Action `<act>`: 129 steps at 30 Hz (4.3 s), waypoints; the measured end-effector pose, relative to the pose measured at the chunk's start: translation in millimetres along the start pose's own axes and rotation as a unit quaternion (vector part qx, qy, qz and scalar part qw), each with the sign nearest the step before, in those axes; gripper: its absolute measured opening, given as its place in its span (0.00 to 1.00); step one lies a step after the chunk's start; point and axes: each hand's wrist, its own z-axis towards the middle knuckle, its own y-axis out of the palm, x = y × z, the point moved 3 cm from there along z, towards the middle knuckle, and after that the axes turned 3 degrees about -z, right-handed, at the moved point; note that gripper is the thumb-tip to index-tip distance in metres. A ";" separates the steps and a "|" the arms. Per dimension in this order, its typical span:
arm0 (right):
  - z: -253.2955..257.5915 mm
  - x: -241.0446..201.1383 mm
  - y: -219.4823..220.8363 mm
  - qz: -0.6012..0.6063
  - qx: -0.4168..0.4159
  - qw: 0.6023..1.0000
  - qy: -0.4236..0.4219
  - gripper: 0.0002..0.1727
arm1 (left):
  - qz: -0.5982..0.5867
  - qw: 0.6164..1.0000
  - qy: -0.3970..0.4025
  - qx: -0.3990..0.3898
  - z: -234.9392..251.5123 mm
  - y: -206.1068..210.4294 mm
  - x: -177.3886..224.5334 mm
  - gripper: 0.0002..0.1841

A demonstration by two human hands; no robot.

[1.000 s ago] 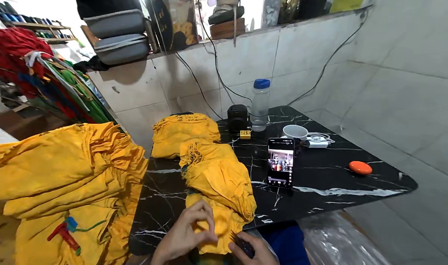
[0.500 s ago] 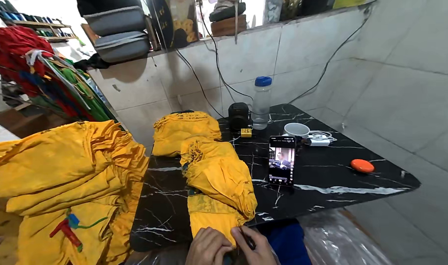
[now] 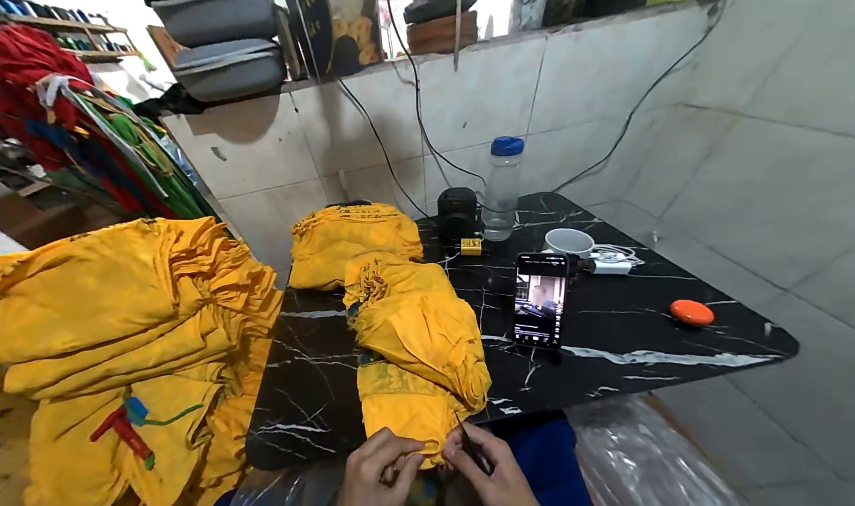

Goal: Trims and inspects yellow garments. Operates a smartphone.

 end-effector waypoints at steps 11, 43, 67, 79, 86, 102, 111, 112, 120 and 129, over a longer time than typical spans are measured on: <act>-5.7 -9.7 5.3 -0.166 -0.009 0.985 -0.044 0.11 | -0.148 0.982 -0.065 0.098 7.4 27.2 13.7 0.05; -0.2 -9.9 -0.7 -0.089 0.003 0.996 0.007 0.18 | -0.212 0.960 0.040 0.179 0.6 50.0 9.9 0.06; -0.9 -6.8 -1.6 -0.086 -0.009 0.996 0.024 0.13 | -0.268 0.943 -0.089 0.177 12.5 47.2 23.0 0.11; -2.8 -7.9 -3.1 -0.113 0.000 0.992 0.047 0.12 | -0.253 0.954 -0.021 0.159 6.9 48.4 10.9 0.05; -5.2 -7.0 -10.4 -0.133 0.025 0.990 0.043 0.10 | -0.239 0.970 -0.009 0.053 5.2 56.5 6.1 0.15; -11.9 -19.5 -23.4 -0.250 0.039 0.967 0.010 0.24 | -0.310 0.939 -0.064 0.133 5.6 49.4 -0.5 0.06; -10.8 -21.1 -14.0 -0.347 0.048 0.935 -0.063 0.20 | -0.365 0.923 -0.077 0.093 2.2 49.3 0.8 0.05; -10.1 -21.0 -12.6 -0.351 0.052 0.933 -0.068 0.20 | -0.362 0.925 -0.068 0.092 1.7 49.5 -0.5 0.04; -10.4 -18.5 -11.5 -0.336 0.021 0.940 -0.064 0.20 | -0.408 0.899 -0.106 0.115 4.7 44.9 1.3 0.04; -6.2 -18.8 -2.7 -0.364 0.100 0.917 -0.129 0.17 | -0.392 0.915 -0.053 0.077 3.9 47.7 -1.8 0.03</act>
